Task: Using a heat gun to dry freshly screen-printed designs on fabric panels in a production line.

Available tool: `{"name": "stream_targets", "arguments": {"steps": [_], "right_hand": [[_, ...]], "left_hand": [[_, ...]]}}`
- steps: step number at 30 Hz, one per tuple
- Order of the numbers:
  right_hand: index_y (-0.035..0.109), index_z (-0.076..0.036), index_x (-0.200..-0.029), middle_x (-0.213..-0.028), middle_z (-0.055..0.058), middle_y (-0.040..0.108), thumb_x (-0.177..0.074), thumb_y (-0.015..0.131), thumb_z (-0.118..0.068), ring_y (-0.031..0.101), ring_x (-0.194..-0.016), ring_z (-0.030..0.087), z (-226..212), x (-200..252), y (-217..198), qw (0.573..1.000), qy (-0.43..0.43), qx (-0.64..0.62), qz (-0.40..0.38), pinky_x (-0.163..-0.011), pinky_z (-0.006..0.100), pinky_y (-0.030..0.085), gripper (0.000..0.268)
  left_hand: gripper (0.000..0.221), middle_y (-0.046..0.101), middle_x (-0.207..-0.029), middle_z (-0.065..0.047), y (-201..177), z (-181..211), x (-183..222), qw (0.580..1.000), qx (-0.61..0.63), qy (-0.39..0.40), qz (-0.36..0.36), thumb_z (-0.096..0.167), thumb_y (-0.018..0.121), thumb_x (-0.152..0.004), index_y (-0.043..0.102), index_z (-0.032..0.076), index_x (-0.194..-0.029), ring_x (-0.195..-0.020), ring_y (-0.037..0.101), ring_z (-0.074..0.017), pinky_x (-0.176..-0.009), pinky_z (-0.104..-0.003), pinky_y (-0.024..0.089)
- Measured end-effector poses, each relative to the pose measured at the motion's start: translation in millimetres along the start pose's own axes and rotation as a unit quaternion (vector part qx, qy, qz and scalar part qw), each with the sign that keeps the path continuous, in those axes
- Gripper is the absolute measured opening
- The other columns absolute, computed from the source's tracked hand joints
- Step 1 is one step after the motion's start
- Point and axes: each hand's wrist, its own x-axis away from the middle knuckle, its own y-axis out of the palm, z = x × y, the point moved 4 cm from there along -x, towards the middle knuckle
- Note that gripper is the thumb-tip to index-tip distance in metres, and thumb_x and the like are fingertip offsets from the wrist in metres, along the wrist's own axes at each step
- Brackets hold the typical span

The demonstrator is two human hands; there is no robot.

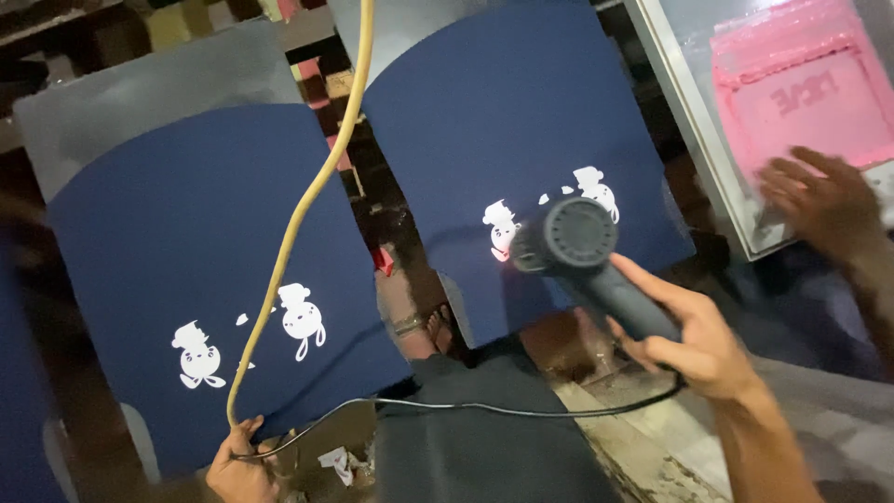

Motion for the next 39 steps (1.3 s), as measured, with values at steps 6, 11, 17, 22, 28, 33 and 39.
{"name": "stream_targets", "arguments": {"steps": [6,11,17,22,28,33,39], "right_hand": [[0.042,-0.004,-0.158,-0.078,0.025,0.062,-0.059,0.053,0.012,0.047,-0.042,0.018,12,6,-9,0.999,-0.009,-0.037,0.031,-0.037,0.028,0.040,0.100],[0.052,-0.008,-0.154,-0.072,0.024,0.063,-0.056,0.055,0.012,0.047,-0.048,0.020,9,6,-2,0.997,0.064,0.004,0.030,-0.040,0.029,0.040,0.100],[0.038,-0.008,-0.160,-0.071,0.022,0.052,-0.063,0.052,0.010,0.039,-0.042,0.021,-7,-19,-7,0.997,-0.042,0.008,0.064,-0.042,0.031,0.037,0.100],[0.040,-0.007,-0.159,-0.072,0.023,0.056,-0.061,0.052,0.010,0.040,-0.040,0.018,-10,-9,-7,0.998,-0.034,-0.001,0.049,-0.043,0.030,0.040,0.100],[0.045,-0.005,-0.157,-0.072,0.026,0.053,-0.059,0.049,0.015,0.040,-0.042,0.023,1,2,-20,0.993,0.009,-0.014,0.119,-0.042,0.033,0.036,0.101],[0.044,-0.004,-0.158,-0.069,0.023,0.048,-0.057,0.046,0.017,0.041,-0.045,0.023,-1,12,-28,0.989,0.005,-0.014,0.149,-0.044,0.031,0.033,0.103],[0.042,-0.006,-0.158,-0.074,0.023,0.053,-0.063,0.049,0.013,0.038,-0.042,0.022,1,10,-23,0.988,-0.018,-0.022,0.150,-0.037,0.030,0.031,0.097]], "left_hand": [[0.028,0.074,-0.096,-0.012,-2,-15,-8,0.993,0.078,-0.084,0.008,0.021,0.058,-0.115,0.069,-0.001,-0.100,-0.042,0.051,-0.0083,-0.028,-0.022,0.035],[0.041,0.073,-0.107,-0.024,-6,-19,-6,0.998,-0.005,0.056,-0.012,0.025,0.054,-0.123,0.068,-0.010,-0.107,-0.079,0.070,-0.0214,-0.058,-0.027,0.054],[0.038,0.074,-0.108,-0.015,-7,-28,-11,1.000,0.022,0.001,-0.013,0.028,0.053,-0.121,0.068,-0.004,-0.109,-0.066,0.064,-0.0128,-0.048,-0.020,0.049],[0.035,0.074,-0.100,-0.016,-3,-38,-18,0.999,0.038,0.002,0.016,0.025,0.058,-0.121,0.069,-0.004,-0.105,-0.057,0.060,-0.0139,-0.047,-0.024,0.048],[0.039,0.073,-0.097,-0.019,-4,-31,-12,0.999,0.012,0.040,0.028,0.028,0.060,-0.120,0.069,-0.007,-0.105,-0.074,0.069,-0.0181,-0.062,-0.024,0.055],[0.032,0.067,-0.120,-0.030,-28,-101,-58,0.990,0.111,-0.034,-0.082,0.018,0.057,-0.117,0.061,-0.013,-0.115,-0.103,0.070,-0.0340,-0.082,-0.045,0.062],[0.046,0.053,-0.151,-0.021,-35,-137,-89,0.954,0.126,-0.146,-0.230,0.035,0.043,-0.116,0.049,-0.001,-0.143,-0.074,0.059,-0.0327,-0.075,-0.046,0.052]]}}
